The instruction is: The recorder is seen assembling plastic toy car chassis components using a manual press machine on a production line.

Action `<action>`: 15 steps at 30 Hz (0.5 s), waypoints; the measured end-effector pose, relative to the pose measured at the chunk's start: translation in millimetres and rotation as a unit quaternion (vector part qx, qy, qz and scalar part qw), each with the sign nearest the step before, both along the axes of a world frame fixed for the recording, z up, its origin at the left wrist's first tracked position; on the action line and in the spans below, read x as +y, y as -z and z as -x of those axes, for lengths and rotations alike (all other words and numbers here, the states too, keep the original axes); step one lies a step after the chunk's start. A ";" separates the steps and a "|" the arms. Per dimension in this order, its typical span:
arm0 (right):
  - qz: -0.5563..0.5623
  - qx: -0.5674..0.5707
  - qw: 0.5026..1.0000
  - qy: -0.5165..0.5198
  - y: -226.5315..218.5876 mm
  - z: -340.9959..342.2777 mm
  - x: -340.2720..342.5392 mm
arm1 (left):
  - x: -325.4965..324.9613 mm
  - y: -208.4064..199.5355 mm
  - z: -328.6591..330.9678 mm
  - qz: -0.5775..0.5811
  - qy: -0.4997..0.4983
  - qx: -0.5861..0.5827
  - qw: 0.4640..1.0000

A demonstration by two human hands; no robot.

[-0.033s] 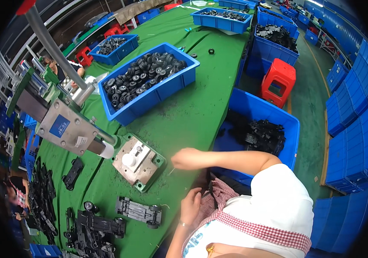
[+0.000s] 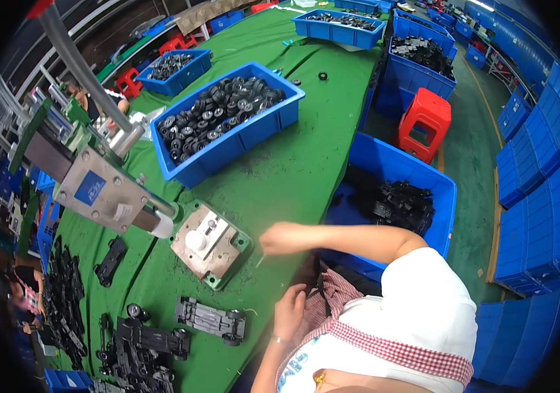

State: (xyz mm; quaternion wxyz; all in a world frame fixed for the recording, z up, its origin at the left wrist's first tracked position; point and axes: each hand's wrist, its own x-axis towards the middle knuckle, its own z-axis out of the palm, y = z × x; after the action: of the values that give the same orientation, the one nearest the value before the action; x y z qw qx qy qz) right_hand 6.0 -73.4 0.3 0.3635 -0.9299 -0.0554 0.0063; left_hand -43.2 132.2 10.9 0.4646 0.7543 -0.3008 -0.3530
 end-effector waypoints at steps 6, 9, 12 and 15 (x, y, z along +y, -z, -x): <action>-0.125 0.089 0.983 0.097 -8.5 -45.9 -40.0 | 3.1 22.9 -2.2 0.026 -0.010 -0.032 0.999; -0.084 -0.095 0.961 0.244 -11.5 -60.6 -44.8 | 7.9 15.4 -1.9 0.007 -0.024 -0.024 0.999; -0.016 -0.107 0.955 0.275 -23.0 -55.4 -25.1 | 15.2 28.1 0.3 0.021 -0.046 -0.027 0.998; 0.004 -0.157 0.959 0.237 -9.6 -32.5 0.5 | 10.9 24.9 0.5 0.015 -0.047 0.002 0.999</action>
State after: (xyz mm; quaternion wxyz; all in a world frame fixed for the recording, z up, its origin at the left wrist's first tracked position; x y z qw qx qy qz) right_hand 38.5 -73.0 9.9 0.3378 -0.9069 0.1103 -0.2263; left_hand -43.8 143.1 -13.9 0.4923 0.7601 -0.2690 -0.3279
